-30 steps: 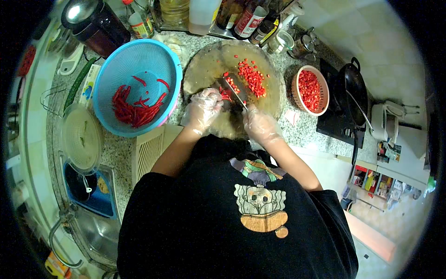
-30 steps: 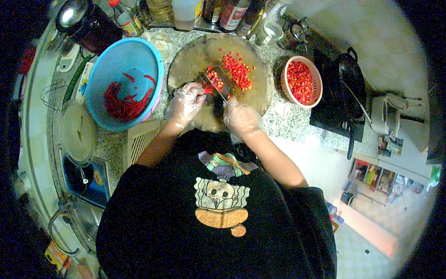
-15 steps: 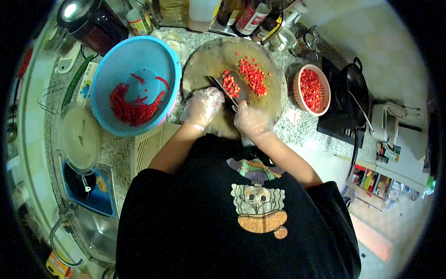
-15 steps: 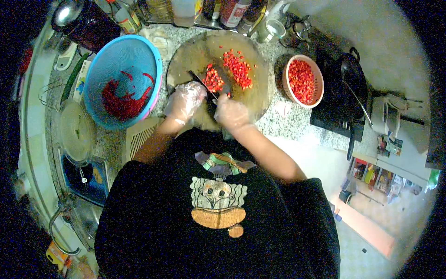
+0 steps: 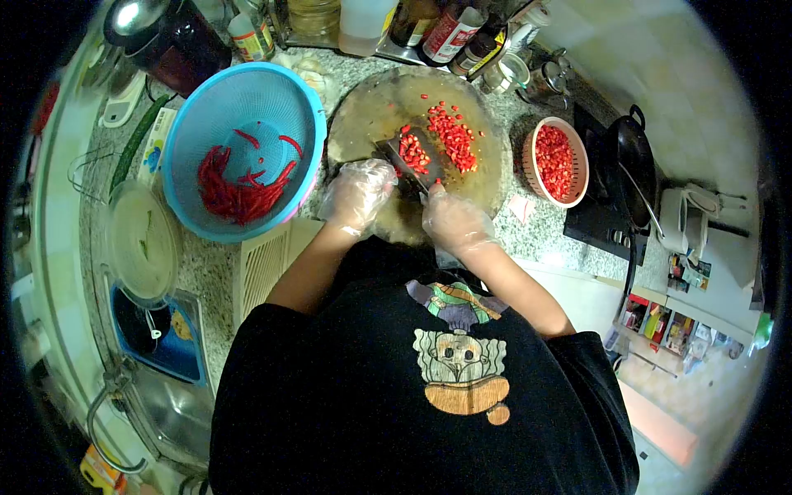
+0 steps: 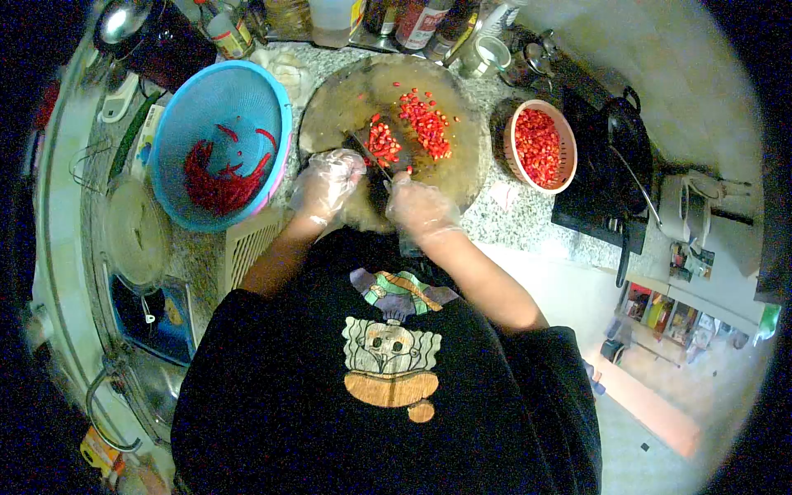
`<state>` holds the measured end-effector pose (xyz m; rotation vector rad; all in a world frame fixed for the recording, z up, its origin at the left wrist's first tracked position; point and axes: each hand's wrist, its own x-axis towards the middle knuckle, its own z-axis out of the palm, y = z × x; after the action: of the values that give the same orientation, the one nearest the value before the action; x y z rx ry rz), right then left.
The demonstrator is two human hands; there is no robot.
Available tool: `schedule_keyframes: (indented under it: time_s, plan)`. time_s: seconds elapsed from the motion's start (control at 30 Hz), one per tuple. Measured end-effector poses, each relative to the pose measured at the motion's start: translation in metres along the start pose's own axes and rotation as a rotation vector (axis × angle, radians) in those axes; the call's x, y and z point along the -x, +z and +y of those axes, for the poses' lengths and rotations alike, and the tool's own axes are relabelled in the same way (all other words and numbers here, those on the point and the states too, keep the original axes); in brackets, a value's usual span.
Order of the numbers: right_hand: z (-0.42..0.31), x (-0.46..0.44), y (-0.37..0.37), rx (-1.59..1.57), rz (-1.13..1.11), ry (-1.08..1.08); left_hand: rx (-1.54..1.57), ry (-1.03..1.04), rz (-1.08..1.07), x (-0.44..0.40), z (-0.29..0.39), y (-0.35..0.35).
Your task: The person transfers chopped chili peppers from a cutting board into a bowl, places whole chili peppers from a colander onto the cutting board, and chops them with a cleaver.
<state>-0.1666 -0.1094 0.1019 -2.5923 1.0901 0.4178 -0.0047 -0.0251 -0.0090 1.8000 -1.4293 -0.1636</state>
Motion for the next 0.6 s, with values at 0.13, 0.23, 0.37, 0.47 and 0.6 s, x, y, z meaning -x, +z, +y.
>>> schedule_keyframes:
  time_s: [0.13, 0.23, 0.37, 0.47, 0.6]
  plan:
    - [0.000, -0.010, 0.016, 0.037, 0.000, 0.030, -0.028, -0.019, -0.031, 0.001, -0.007, 0.009]
    - [0.011, -0.009, 0.012, -0.111, 0.065, -0.037, 0.020, -0.022, 0.035, -0.001, 0.002, 0.002]
    - [0.011, 0.002, 0.000, -0.052, 0.061, -0.022, 0.152, 0.030, 0.050, 0.005, -0.002, -0.011]
    - [0.003, 0.005, -0.005, 0.010, 0.021, -0.039, 0.185, 0.014, 0.012, 0.009, 0.002, -0.018]
    - [-0.005, -0.001, -0.008, 0.029, -0.053, -0.009, 0.101, -0.020, -0.072, 0.008, 0.008, -0.023]
